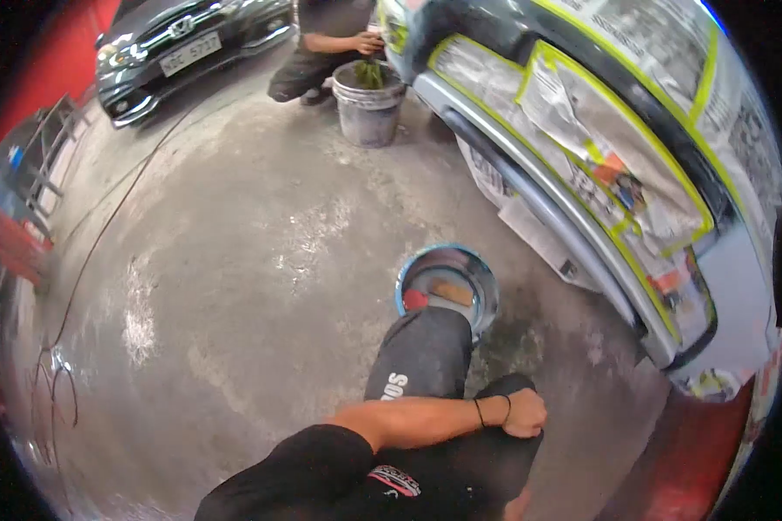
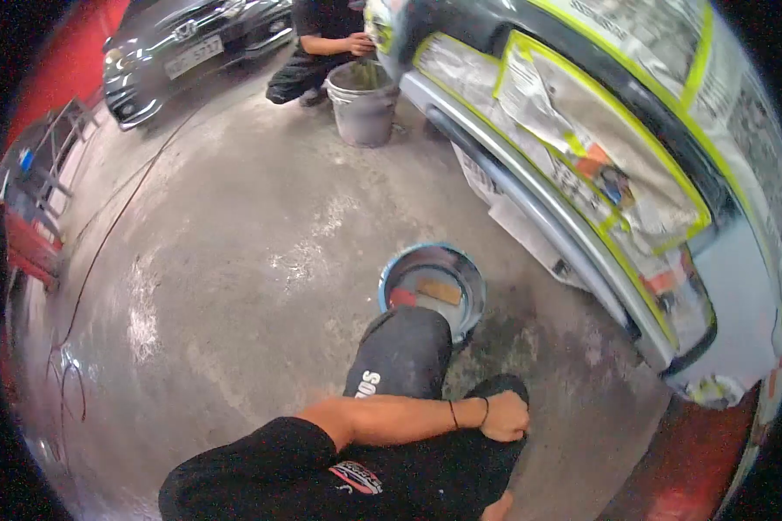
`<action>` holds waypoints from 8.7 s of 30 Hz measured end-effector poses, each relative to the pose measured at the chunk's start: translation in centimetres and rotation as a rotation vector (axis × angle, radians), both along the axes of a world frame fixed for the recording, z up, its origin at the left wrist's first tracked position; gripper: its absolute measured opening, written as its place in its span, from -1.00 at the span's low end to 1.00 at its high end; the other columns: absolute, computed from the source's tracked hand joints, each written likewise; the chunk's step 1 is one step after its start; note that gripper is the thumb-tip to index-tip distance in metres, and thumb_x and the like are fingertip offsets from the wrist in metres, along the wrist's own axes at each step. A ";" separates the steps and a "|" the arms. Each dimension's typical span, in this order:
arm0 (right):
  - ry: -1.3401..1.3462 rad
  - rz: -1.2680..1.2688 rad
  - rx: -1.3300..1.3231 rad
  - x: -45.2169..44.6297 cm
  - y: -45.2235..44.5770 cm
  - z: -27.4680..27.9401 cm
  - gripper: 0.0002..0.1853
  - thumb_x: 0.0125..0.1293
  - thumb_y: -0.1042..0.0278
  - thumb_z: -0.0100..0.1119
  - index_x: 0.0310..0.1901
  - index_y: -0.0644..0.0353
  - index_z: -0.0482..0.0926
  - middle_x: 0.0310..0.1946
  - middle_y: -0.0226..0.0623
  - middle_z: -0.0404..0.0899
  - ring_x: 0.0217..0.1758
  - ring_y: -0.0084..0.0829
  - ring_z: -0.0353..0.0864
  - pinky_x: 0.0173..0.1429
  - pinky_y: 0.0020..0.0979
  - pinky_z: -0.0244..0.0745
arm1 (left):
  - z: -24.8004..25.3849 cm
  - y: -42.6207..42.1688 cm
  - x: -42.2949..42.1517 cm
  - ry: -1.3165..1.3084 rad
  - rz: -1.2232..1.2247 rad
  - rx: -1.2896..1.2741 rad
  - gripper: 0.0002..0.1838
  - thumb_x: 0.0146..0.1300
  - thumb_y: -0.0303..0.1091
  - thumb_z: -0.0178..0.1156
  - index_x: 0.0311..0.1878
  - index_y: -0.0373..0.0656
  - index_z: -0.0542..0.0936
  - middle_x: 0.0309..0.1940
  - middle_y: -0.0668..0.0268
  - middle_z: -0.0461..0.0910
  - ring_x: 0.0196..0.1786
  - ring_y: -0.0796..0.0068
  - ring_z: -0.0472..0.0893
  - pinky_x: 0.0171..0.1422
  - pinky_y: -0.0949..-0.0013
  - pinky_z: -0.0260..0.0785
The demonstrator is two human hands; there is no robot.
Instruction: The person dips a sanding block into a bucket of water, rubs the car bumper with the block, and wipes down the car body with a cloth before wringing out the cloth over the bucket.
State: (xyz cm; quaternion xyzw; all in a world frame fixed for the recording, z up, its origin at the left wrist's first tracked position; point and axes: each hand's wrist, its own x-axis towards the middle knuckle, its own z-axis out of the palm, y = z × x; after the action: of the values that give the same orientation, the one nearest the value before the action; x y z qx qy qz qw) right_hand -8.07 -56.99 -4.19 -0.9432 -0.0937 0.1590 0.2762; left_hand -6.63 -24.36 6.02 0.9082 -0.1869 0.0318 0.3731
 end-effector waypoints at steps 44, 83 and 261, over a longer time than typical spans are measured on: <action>0.051 0.239 0.169 3.0 13.8 6.5 -0.54 0.30 0.65 0.02 0.24 0.36 0.58 0.13 0.19 0.68 0.22 0.01 0.68 0.30 -0.11 0.54 | 6.8 -3.0 -4.9 -0.288 -0.300 -0.373 -0.70 0.37 -0.15 0.18 -0.34 -0.19 0.67 -0.35 0.02 0.68 -0.18 -0.11 0.69 -0.06 -0.14 0.51; 0.134 -0.263 0.415 -5.4 -4.2 19.4 -0.92 0.55 0.33 0.26 -0.06 0.09 0.62 -0.17 -0.35 0.67 -0.23 -0.49 0.62 -0.14 -0.26 0.57 | -6.3 2.7 2.0 0.321 0.127 0.326 -0.73 0.29 -0.19 0.34 0.02 0.07 0.78 0.10 0.26 0.75 0.30 0.11 0.61 0.34 -0.21 0.45; 1.712 0.413 1.023 18.3 18.7 8.1 -0.47 0.44 -0.29 -0.01 -0.32 0.07 0.60 -0.80 -0.63 0.08 -0.79 -0.61 -0.02 -0.64 -0.33 0.06 | -0.4 6.4 8.1 -0.405 0.079 0.226 -0.58 0.26 -0.16 0.25 0.16 -0.08 0.61 -0.09 0.17 0.67 -0.03 0.08 0.69 -0.08 0.08 0.52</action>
State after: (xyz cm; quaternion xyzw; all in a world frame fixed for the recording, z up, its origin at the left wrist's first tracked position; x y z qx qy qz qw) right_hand 10.25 -38.28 3.88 -0.2469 -0.0823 0.7660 0.5877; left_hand 1.47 -17.95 5.64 0.9259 -0.2246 0.2069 0.2225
